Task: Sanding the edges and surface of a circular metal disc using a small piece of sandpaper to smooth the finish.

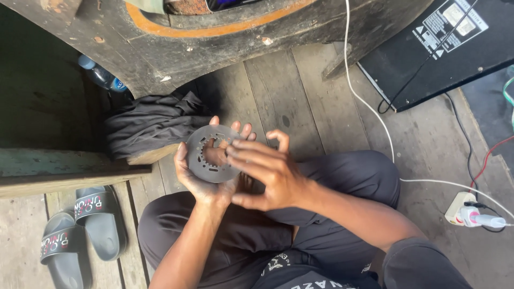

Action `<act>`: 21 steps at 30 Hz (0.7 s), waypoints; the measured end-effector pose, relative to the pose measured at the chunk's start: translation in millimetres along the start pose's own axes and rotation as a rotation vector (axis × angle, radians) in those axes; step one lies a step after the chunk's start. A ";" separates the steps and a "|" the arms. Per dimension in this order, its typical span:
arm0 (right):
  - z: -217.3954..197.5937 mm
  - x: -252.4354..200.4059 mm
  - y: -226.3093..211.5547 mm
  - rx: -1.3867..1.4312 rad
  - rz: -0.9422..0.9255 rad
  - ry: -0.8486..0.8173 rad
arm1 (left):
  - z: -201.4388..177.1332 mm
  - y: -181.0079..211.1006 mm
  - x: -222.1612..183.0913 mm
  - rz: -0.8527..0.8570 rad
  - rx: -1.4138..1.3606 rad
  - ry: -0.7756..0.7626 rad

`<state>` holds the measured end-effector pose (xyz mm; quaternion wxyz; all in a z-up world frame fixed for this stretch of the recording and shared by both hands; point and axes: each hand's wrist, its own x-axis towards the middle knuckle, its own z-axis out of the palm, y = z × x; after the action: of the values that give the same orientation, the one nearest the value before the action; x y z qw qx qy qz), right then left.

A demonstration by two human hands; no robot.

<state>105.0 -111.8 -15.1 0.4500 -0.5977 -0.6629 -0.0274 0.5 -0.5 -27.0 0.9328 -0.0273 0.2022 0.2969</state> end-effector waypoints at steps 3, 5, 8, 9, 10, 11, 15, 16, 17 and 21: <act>4.7 -5.2 -19.3 0.097 -0.025 -0.020 | 2.3 1.4 -2.4 0.016 0.013 0.034; 9.2 -4.6 -5.3 0.081 -0.033 0.002 | 4.0 2.8 -1.0 0.013 -0.002 0.030; 3.2 -2.0 10.1 0.044 -0.007 0.020 | 0.9 1.9 -0.2 0.005 0.003 0.007; -1.1 1.3 14.9 0.028 0.020 0.018 | 0.5 2.0 0.5 0.007 0.025 -0.013; 1.2 -0.5 6.3 0.025 0.016 0.016 | 0.2 2.1 -0.4 0.008 0.021 -0.018; 3.7 -2.4 -2.2 0.043 -0.007 0.012 | 0.0 2.2 -1.1 0.006 0.010 0.000; 9.2 -5.7 -17.3 0.081 -0.043 -0.019 | 0.4 4.1 -4.4 0.002 0.003 -0.002; 8.2 -3.8 -9.8 0.084 -0.037 -0.020 | -1.5 4.5 -4.1 0.001 0.002 0.005; 7.4 -1.7 -2.9 0.050 -0.018 -0.001 | -3.2 5.3 -4.3 -0.003 -0.008 -0.009; 8.2 2.0 -8.2 -0.016 -0.013 -0.002 | -6.1 5.6 -4.8 0.004 -0.073 0.006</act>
<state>93.9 -108.0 -14.5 0.4444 -0.5970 -0.6670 -0.0350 -8.5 0.5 -30.3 0.9301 -0.0619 0.1940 0.3058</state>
